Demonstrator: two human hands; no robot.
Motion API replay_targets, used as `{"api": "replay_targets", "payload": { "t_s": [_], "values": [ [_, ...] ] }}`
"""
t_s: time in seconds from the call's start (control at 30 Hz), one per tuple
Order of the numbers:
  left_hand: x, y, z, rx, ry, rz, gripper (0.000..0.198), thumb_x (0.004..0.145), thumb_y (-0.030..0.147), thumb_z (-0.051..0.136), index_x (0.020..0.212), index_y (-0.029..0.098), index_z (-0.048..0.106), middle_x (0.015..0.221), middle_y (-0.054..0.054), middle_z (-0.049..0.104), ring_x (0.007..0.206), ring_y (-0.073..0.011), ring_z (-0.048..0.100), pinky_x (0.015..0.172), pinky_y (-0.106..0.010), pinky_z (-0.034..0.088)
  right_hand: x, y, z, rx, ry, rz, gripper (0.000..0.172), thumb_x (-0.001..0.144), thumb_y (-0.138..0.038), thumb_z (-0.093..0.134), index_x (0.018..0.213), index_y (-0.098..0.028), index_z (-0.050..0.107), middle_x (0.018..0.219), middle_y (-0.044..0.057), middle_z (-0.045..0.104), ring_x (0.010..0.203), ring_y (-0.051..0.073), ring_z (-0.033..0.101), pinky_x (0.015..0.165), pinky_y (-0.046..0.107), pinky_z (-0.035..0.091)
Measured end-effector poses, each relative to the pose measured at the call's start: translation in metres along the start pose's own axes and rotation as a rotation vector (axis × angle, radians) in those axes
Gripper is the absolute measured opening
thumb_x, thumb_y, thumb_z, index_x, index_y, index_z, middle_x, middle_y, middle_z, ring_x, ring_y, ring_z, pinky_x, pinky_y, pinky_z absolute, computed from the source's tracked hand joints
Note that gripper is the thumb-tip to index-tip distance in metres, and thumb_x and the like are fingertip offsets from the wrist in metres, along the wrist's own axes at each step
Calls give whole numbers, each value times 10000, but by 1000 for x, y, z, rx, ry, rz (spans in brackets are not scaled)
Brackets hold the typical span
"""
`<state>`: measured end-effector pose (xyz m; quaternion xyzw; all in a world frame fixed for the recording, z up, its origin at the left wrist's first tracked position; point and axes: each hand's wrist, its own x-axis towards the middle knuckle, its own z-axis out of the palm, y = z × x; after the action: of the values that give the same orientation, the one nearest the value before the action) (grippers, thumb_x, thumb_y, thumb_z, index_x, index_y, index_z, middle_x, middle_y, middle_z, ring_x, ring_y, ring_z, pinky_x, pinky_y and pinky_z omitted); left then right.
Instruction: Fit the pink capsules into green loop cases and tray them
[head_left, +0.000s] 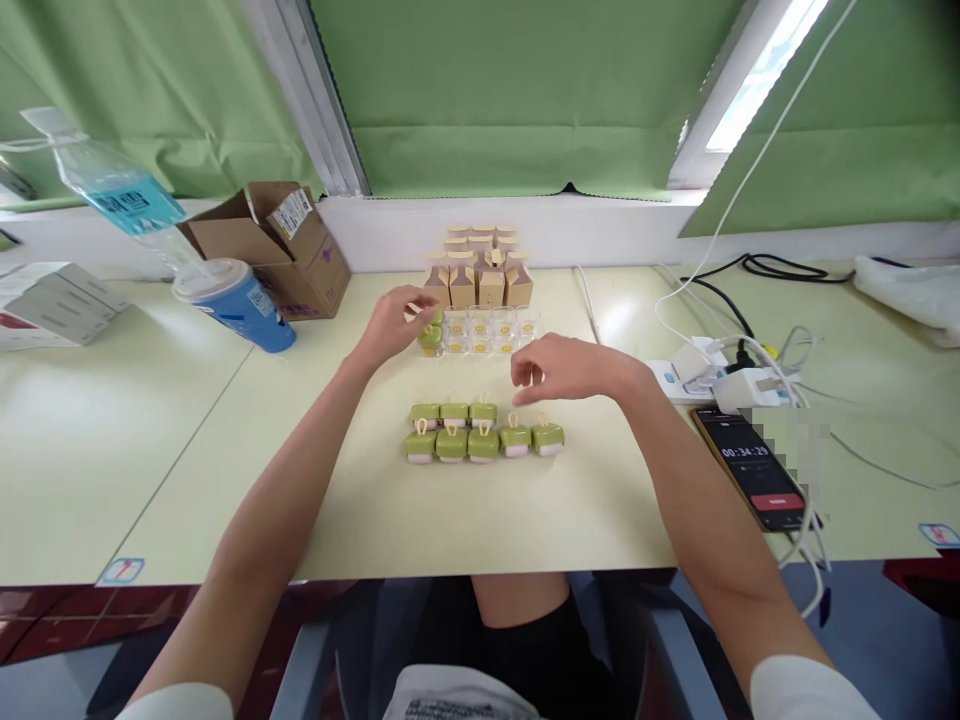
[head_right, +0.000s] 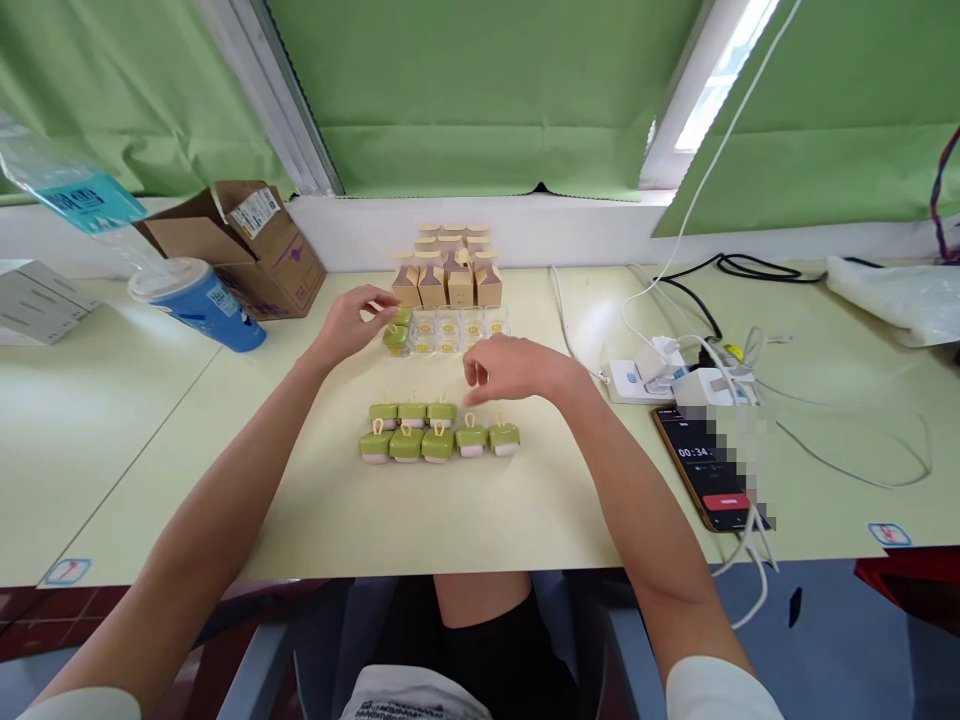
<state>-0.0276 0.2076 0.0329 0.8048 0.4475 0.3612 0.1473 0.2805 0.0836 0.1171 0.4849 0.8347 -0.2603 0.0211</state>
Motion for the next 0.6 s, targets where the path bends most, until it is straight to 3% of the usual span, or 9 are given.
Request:
{"api": "replay_targets", "payload": {
  "t_s": [0.1, 0.23, 0.3, 0.37, 0.47, 0.53, 0.6],
  "values": [
    [-4, 22, 4, 223, -218, 211, 259, 980, 445, 751, 1081, 224, 843, 1099, -111, 776, 1188, -325, 630, 1056, -495, 555, 3, -8, 7, -106, -190, 73, 295, 886, -430, 860, 987, -194, 715, 1119, 91, 786, 958, 242, 706, 695, 320, 444],
    [-11, 32, 17, 408, -352, 265, 190, 910, 349, 832, 1039, 212, 864, 1179, -143, 732, 1249, -372, 575, 1019, -522, 550, 15, -15, 16, -127, -282, 63, 177, 969, -337, 769, 1027, -171, 747, 1073, 90, 789, 922, 224, 696, 705, 318, 440],
    [-13, 31, 20, 444, -367, 267, 116, 902, 275, 812, 988, 213, 860, 1202, -146, 716, 1272, -377, 559, 1014, -523, 549, 20, -16, 21, -130, -298, 50, 117, 963, -273, 759, 908, -172, 742, 959, 76, 777, 831, 207, 667, 668, 322, 421],
    [-13, 30, 20, 442, -365, 267, 102, 899, 239, 788, 978, 217, 850, 1210, -145, 710, 1284, -378, 552, 1031, -529, 545, 22, -16, 24, -130, -290, 37, 181, 926, -197, 769, 763, -186, 693, 836, 50, 742, 736, 185, 616, 630, 325, 392],
    [-12, 32, 20, 433, -319, 230, 302, 890, 251, 779, 1188, 218, 820, 1251, -168, 702, 1341, -419, 528, 1089, -587, 522, 19, -16, 25, -107, -249, -5, 264, 872, -106, 771, 672, -209, 635, 747, 10, 711, 686, 164, 589, 613, 318, 382],
    [-13, 34, 20, 453, -278, 183, 408, 874, 248, 773, 1279, 203, 795, 1293, -199, 686, 1392, -464, 488, 1122, -649, 494, 14, -13, 21, -46, -211, -102, 273, 852, -70, 750, 659, -220, 628, 736, -10, 727, 691, 158, 624, 615, 309, 403],
    [-14, 35, 21, 465, -271, 148, 331, 865, 220, 747, 1186, 205, 826, 1311, -209, 671, 1410, -485, 465, 1131, -682, 476, 7, -7, 14, 38, -141, -222, 263, 840, -70, 728, 653, -229, 634, 732, -18, 749, 711, 164, 670, 626, 307, 440]
  ]
}}
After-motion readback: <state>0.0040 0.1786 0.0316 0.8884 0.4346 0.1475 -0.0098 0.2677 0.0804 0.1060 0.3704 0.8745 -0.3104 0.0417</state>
